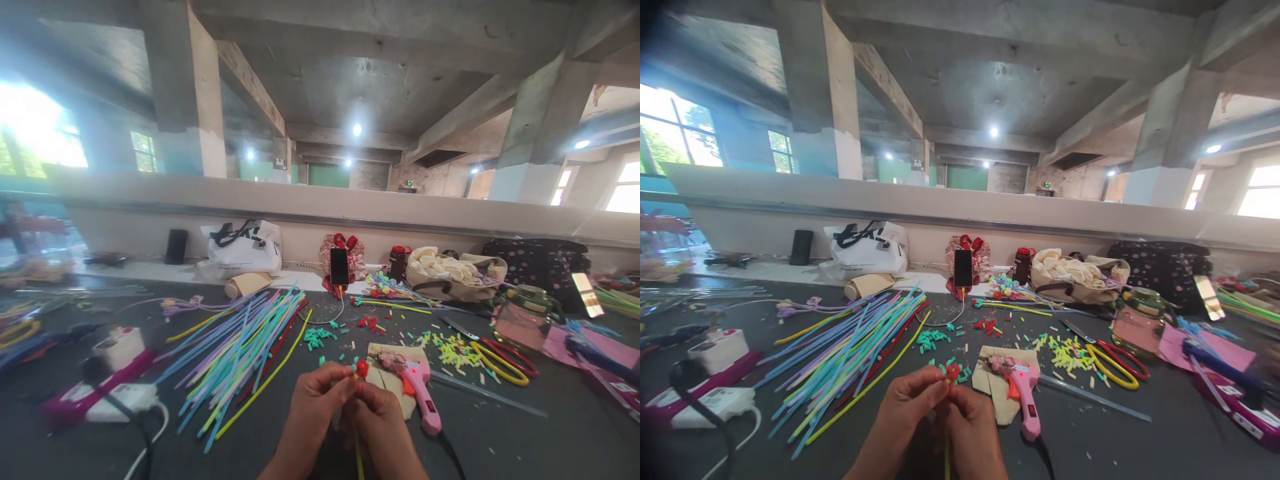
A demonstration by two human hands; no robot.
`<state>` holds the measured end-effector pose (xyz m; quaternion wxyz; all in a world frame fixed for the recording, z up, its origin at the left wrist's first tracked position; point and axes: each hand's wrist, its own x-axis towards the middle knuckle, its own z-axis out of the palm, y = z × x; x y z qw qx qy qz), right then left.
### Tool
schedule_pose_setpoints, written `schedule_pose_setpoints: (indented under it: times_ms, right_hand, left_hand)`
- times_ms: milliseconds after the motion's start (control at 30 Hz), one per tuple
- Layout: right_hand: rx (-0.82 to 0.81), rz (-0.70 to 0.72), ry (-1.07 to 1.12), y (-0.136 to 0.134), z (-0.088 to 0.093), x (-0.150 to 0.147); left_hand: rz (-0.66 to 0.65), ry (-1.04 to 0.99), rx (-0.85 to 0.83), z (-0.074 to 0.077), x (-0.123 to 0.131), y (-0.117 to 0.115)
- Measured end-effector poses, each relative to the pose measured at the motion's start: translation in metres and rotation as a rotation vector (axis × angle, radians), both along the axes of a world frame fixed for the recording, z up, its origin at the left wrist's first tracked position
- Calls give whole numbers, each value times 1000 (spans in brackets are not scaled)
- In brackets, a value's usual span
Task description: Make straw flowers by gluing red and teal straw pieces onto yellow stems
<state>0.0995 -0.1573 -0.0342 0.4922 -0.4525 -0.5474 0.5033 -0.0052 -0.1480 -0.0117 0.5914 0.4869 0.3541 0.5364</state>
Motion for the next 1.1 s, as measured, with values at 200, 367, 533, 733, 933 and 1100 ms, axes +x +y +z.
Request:
schedule_pose_setpoints:
  times_ms: [200,367,533,733,933,1100]
  right_hand:
    - [21,1,120,1,-10,1]
    - [49,-25,98,-2,0,3]
    - [56,-26,94,-6,4,2]
    - [17,-18,5,-9,3,3]
    - [-36,40,-127,-20,6,6]
    - [107,-34,-469,-40,-12,24]
  left_hand:
    - [71,53,35,-4,1,4]
    - [45,23,88,4,1,-2]
    - [11,-103,-37,12,2,-9]
    - [17,-93,-83,9,1,-7]
    - [133,-64,-43,5,2,-8]
    - [106,-121,-22,1,-4,2]
